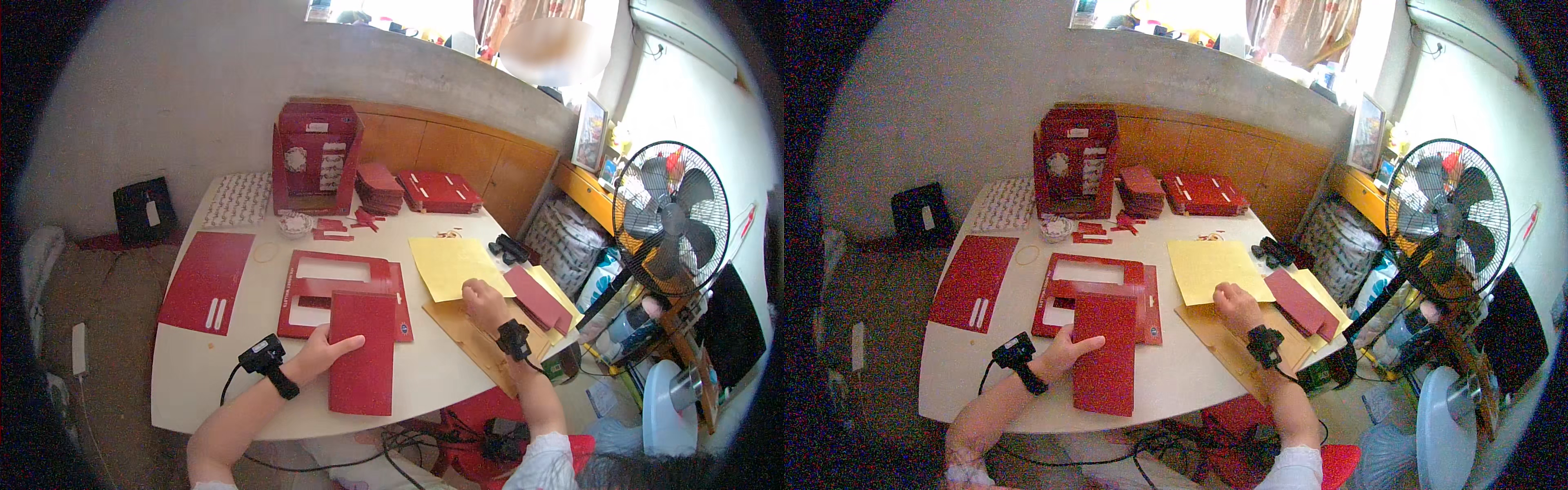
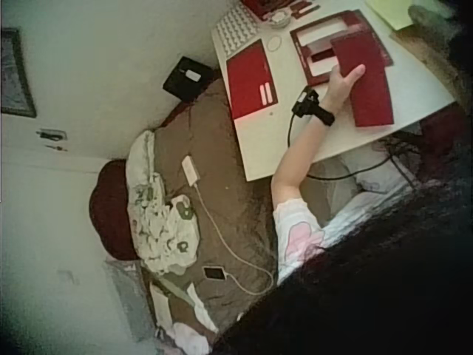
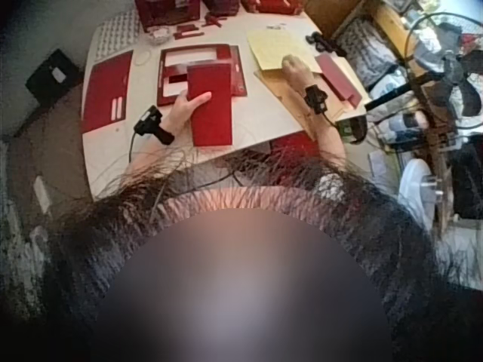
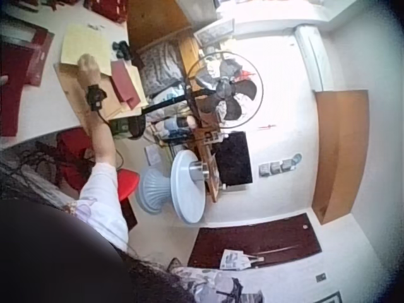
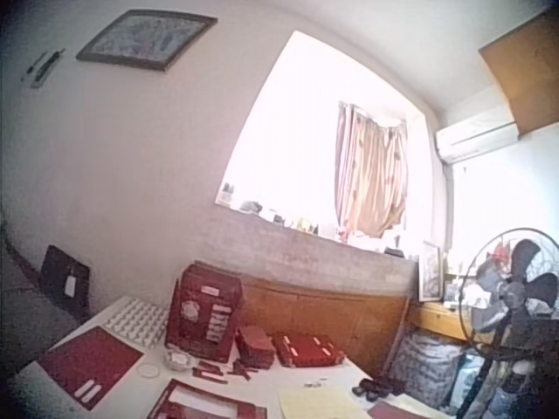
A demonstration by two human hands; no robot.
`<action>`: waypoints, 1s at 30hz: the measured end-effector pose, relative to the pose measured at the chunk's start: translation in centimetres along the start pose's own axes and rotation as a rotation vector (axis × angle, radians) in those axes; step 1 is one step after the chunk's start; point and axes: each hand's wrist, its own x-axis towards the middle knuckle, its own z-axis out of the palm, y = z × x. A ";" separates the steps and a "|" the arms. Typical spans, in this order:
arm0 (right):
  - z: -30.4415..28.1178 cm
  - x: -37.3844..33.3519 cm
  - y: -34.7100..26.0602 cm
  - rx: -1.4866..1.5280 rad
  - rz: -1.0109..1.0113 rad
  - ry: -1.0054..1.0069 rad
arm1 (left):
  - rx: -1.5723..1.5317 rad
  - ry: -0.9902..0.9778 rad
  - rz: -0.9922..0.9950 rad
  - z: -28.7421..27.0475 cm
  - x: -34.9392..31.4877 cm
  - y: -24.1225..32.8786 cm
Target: The recorder is folding and assembling paper money wallets/envelopes.
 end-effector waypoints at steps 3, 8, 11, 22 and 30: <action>0.0 -0.4 0.1 -0.129 -0.196 -0.037 | -0.016 -0.003 0.002 0.0 0.0 0.0; 0.2 -0.7 0.3 -0.216 -0.331 -0.062 | -0.002 -0.004 -0.002 0.0 -0.1 0.1; 0.2 -0.8 0.3 -0.254 -0.296 -0.081 | 0.005 0.000 0.000 0.0 0.0 0.1; 0.5 -0.9 1.5 -0.089 -0.154 -0.200 | -0.004 -0.023 -0.021 0.1 -0.1 0.6; 0.5 -0.8 1.4 -0.046 -0.107 -0.208 | -0.007 -0.007 -0.013 0.1 -0.2 0.5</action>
